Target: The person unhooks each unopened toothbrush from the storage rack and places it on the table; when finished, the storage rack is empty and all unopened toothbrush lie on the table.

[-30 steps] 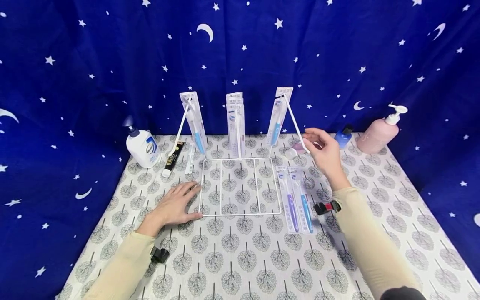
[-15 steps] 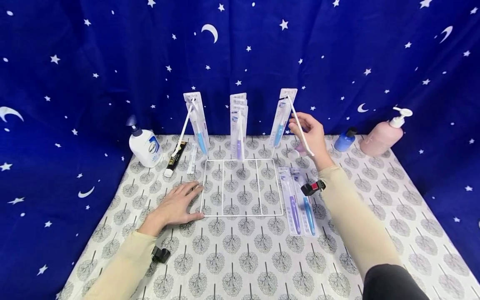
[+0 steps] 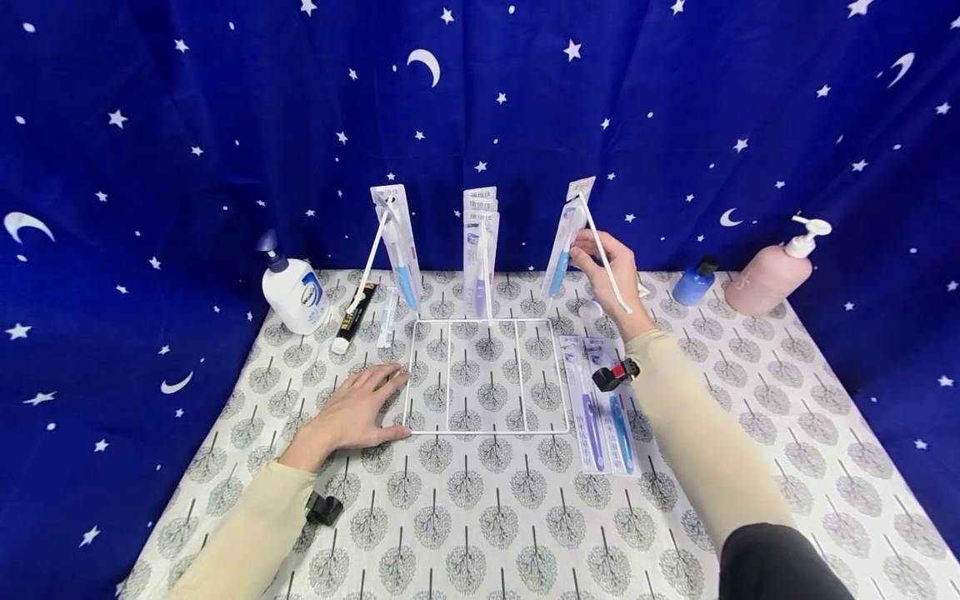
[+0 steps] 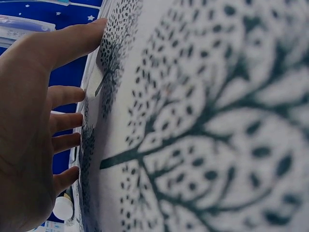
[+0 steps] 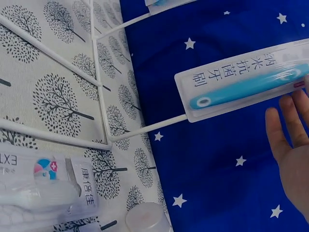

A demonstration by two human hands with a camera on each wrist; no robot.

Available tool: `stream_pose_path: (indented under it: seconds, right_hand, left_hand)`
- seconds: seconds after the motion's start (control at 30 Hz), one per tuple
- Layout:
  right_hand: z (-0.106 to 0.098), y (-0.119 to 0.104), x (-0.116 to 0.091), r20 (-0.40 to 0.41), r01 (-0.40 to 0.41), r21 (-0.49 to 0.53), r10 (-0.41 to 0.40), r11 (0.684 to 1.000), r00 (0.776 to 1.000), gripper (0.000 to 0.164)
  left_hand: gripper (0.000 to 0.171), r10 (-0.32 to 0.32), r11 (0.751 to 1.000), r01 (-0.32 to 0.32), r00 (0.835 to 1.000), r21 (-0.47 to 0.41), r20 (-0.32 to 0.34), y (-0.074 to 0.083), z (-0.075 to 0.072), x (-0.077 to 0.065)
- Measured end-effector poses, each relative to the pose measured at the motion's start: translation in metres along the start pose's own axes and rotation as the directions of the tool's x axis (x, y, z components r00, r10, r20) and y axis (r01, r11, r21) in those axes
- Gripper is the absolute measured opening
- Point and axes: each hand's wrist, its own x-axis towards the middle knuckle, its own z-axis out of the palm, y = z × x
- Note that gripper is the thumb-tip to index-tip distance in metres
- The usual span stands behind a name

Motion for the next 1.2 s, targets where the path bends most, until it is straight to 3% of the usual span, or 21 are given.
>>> stream_pose_path:
  seconds: [0.13, 0.23, 0.57, 0.7, 1.2]
  right_hand:
    - [0.000, 0.000, 0.000, 0.001, -0.009, 0.081, 0.009, 0.997, 1.000, 0.019]
    - [-0.001, 0.003, -0.002, 0.005, -0.012, 0.088, 0.011, 0.996, 1.000, 0.015]
    - [-0.002, 0.000, -0.010, 0.020, -0.003, 0.023, 0.002, 1.000, 1.000, 0.017]
    - [-0.001, -0.006, -0.015, 0.019, -0.011, 0.058, 0.010, 0.998, 1.000, 0.014]
    - [-0.003, -0.040, -0.040, -0.029, -0.011, 0.008, 0.011, 1.000, 1.000, 0.011]
  left_hand:
    - [0.091, 0.009, 1.000, -0.009, 1.000, 0.006, -0.007, 0.000, 0.000, 0.001]
    - [0.090, 0.014, 1.000, -0.014, 1.000, 0.009, -0.015, 0.000, -0.001, 0.001]
    - [0.091, 0.013, 1.000, -0.013, 1.000, 0.003, -0.014, 0.000, 0.001, -0.001]
    - [0.091, 0.016, 1.000, -0.016, 1.000, 0.001, -0.017, -0.001, 0.002, -0.002]
    - [0.091, -0.001, 1.000, 0.001, 1.000, -0.003, -0.002, 0.001, 0.002, -0.002]
